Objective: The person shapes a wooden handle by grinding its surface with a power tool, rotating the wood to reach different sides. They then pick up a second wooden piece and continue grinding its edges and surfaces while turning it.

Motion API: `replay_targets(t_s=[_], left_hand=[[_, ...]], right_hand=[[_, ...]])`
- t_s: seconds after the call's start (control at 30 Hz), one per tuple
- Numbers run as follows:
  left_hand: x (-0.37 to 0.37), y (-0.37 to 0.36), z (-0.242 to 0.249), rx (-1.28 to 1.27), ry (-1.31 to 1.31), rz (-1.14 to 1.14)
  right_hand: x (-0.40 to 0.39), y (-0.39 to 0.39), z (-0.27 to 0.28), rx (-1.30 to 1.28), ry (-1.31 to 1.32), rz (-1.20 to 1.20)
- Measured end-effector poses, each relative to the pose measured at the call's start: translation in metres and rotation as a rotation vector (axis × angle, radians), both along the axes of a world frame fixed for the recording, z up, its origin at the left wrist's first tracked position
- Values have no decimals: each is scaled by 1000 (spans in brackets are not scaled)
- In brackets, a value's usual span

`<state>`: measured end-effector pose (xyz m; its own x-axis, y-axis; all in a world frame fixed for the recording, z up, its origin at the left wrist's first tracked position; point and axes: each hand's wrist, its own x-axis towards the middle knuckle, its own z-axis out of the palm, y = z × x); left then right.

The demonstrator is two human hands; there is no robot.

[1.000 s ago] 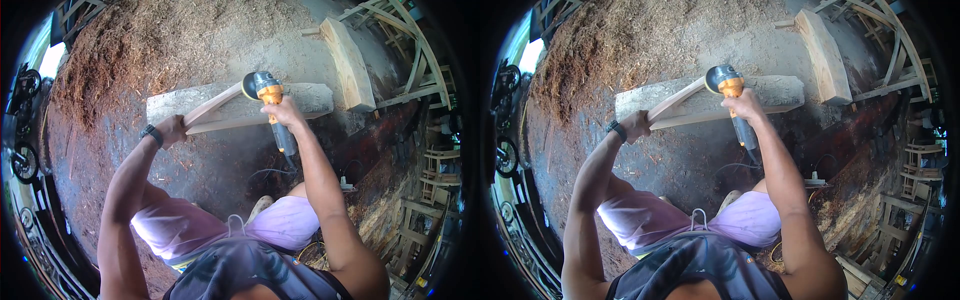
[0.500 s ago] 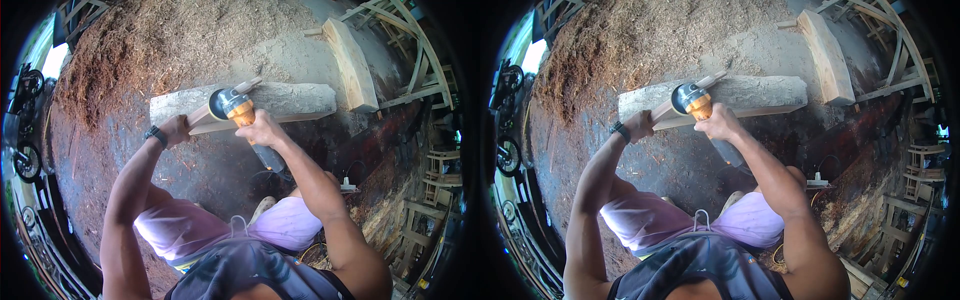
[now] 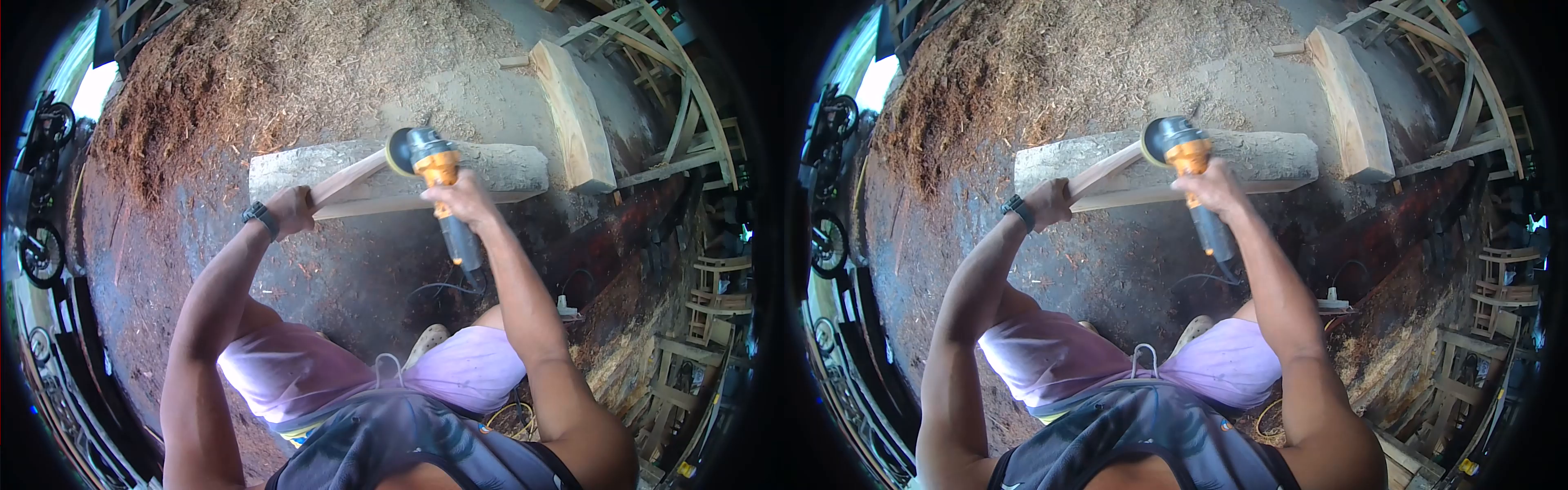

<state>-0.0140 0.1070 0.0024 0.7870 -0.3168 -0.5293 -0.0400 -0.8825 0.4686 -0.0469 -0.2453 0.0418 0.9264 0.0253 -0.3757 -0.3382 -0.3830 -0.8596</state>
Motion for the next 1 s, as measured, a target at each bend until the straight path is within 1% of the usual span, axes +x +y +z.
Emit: replay_targets(t_s=[0.03,0.1,0.17,0.2,0.23,0.3,0.33,0.43,0.5,0.57,0.6,0.63,0.7,0.77,0.83,0.87,0.9,0.93,1.0], left_hand=[[0,0,-2,1,-1,0],[-1,1,-6,26,-65,-26],[-2,0,-4,32,-80,-27],[-2,-1,-4,36,-91,-15],[-2,-1,-3,35,-91,-22],[-3,0,-1,48,-101,-32],[-3,1,-4,47,-101,-31],[0,4,-13,34,-138,-48],[1,5,-14,39,-161,-82],[0,4,-10,36,-151,-74],[-1,4,-7,33,-141,-65],[-2,3,-5,34,-146,-64],[-2,2,-2,45,-129,-51],[-4,2,2,25,-96,-27],[-2,1,1,4,-58,-15],[1,4,-3,-2,-26,-28],[3,6,-5,-5,8,-43],[3,7,-5,0,10,-52],[2,7,-5,-12,47,-17]], right_hand=[[-6,13,4,61,-7,54],[-14,33,4,-63,-28,169],[-19,45,-5,-180,-38,239],[-21,50,0,-220,-14,251],[-22,48,-1,-221,-13,244],[-22,48,-5,-322,-101,224],[-18,44,4,-299,-59,229],[-6,19,-10,-193,-76,142],[4,2,-8,-203,7,54],[9,-11,-7,-165,-15,-65],[16,-22,-22,-140,-19,-98],[15,-25,-20,-139,-24,-97],[16,-26,-16,-225,-41,-103],[11,-16,-15,-182,-46,-93],[-4,9,8,-176,-4,63],[-11,22,13,-157,-24,117],[-17,33,15,-137,-43,168],[-18,39,7,-189,-61,221],[-23,45,0,-226,-36,237]])
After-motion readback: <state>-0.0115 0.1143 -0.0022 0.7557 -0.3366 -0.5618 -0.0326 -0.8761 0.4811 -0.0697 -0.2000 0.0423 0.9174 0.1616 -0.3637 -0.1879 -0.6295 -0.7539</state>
